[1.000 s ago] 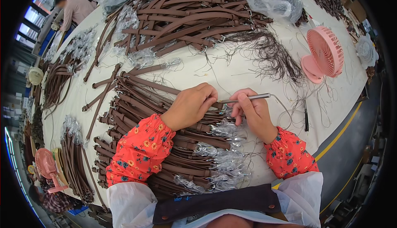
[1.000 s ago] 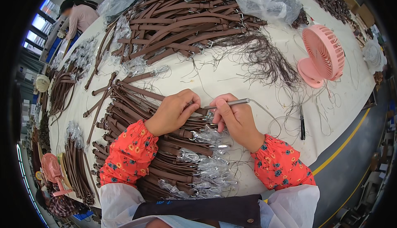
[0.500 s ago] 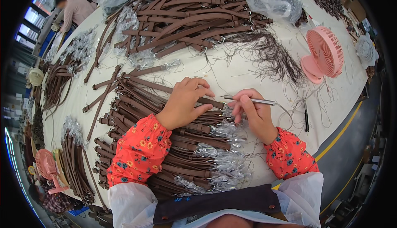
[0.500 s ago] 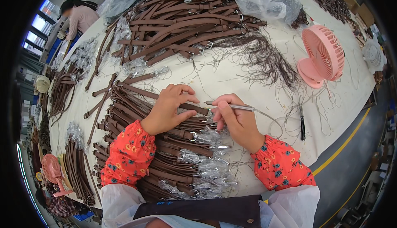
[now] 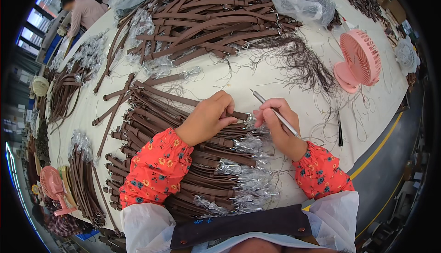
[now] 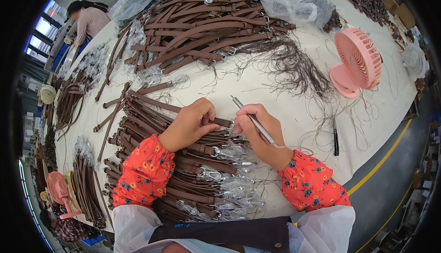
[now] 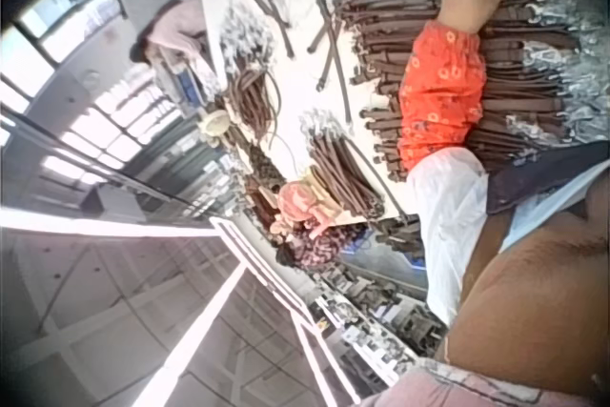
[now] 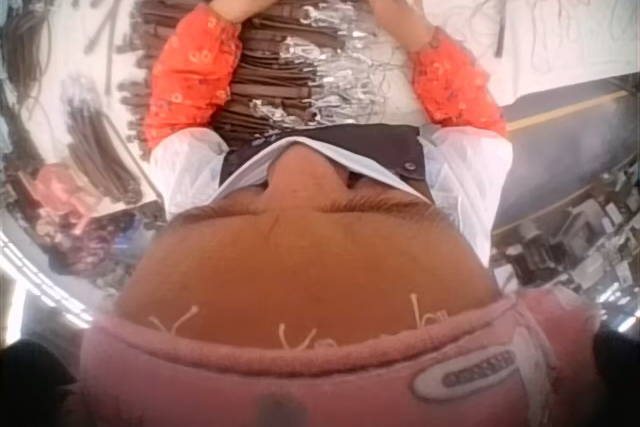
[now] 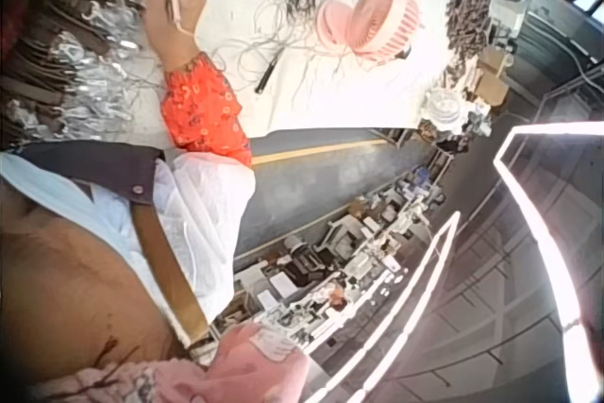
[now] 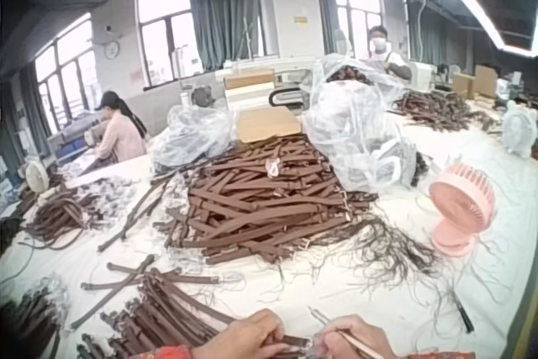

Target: The person uses a metal tool to attach metal clasps to the ends of brown leather straps. They work on individual straps, securing the hardware, and then gather the finished items into a bundle.

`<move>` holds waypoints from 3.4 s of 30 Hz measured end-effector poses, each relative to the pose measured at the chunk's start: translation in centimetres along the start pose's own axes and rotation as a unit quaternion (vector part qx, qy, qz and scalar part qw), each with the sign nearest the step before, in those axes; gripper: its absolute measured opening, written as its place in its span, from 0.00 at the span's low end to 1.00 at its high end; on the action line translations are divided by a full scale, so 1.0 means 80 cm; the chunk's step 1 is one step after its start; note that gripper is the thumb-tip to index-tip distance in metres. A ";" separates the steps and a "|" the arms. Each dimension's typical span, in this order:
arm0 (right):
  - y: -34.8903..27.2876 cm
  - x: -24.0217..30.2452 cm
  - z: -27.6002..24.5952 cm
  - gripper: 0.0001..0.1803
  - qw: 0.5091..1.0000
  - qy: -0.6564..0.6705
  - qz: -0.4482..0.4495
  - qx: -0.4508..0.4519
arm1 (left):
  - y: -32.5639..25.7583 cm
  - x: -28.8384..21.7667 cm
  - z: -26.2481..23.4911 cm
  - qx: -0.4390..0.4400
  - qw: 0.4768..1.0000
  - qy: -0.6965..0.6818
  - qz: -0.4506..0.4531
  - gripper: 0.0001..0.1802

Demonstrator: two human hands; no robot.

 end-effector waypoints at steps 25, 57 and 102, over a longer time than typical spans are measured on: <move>0.003 0.003 -0.001 0.20 0.989 0.007 0.144 0.037 | -0.004 -0.002 0.004 -0.030 0.999 0.005 0.035 0.04; 0.004 0.000 0.000 0.18 0.991 0.017 0.127 0.028 | -0.006 0.001 0.009 -0.007 0.999 -0.039 0.005 0.05; -0.003 0.016 0.015 0.10 0.943 -0.204 -0.180 0.191 | -0.113 0.015 -0.135 0.028 0.914 0.395 -0.094 0.19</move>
Point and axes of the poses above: each hand's wrist, its own y-axis towards the middle knuckle, its own z-axis out of the palm, x = y × z, the point moved 1 cm from there along y, towards the middle knuckle, and after that the axes turned 11 degrees about -x, right-handed, at the moved point
